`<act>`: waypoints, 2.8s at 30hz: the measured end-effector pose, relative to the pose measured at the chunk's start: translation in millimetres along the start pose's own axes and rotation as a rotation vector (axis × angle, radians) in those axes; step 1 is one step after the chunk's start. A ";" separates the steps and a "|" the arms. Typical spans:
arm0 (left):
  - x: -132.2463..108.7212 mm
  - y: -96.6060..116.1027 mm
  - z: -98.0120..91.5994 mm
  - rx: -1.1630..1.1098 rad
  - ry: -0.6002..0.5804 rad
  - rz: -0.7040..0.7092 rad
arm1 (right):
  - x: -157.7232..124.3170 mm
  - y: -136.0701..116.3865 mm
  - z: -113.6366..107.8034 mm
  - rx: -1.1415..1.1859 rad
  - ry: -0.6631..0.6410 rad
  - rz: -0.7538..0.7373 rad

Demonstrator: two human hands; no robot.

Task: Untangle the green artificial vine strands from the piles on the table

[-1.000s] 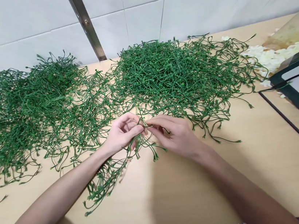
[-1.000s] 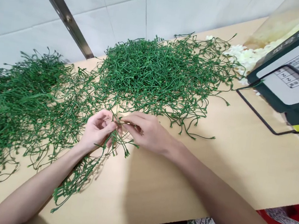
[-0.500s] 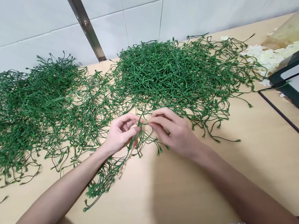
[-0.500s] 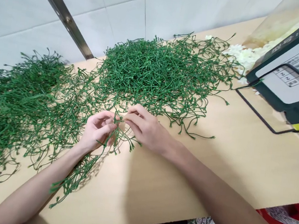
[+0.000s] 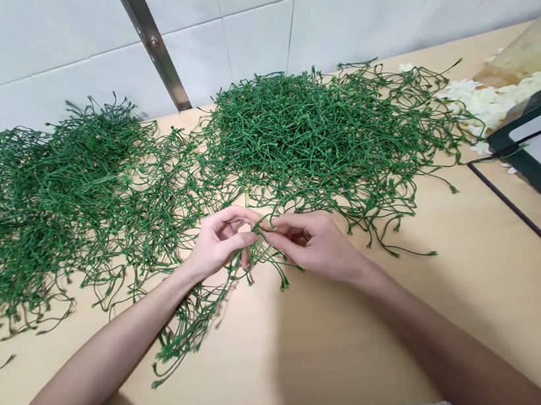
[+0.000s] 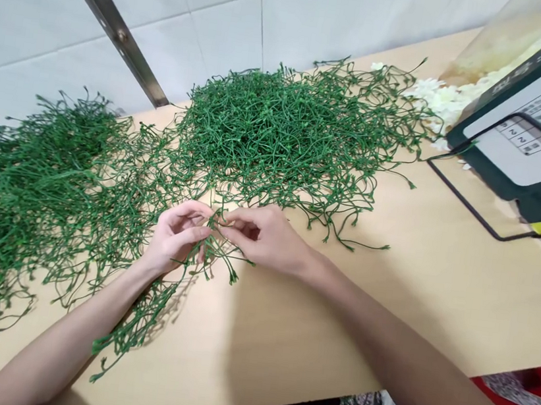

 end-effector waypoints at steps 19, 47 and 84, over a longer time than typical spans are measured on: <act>1.1 4.6 -1.1 0.074 0.078 0.065 | -20.5 -22.9 -11.2 -0.416 0.481 -0.554; 2.3 12.6 5.6 0.121 -0.047 0.120 | -1.3 -4.1 -6.1 0.034 -0.045 -0.056; -2.7 5.9 18.6 0.134 -0.183 -0.069 | -3.5 -9.1 5.3 -0.136 -0.240 0.055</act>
Point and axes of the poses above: each hand's wrist, its own x-axis towards the middle knuckle, its own z-axis out of the palm, y = z × x, the point moved 6 cm from there along x, towards the middle knuckle, and after that the axes turned 15 degrees about z, right-handed, at the moved point
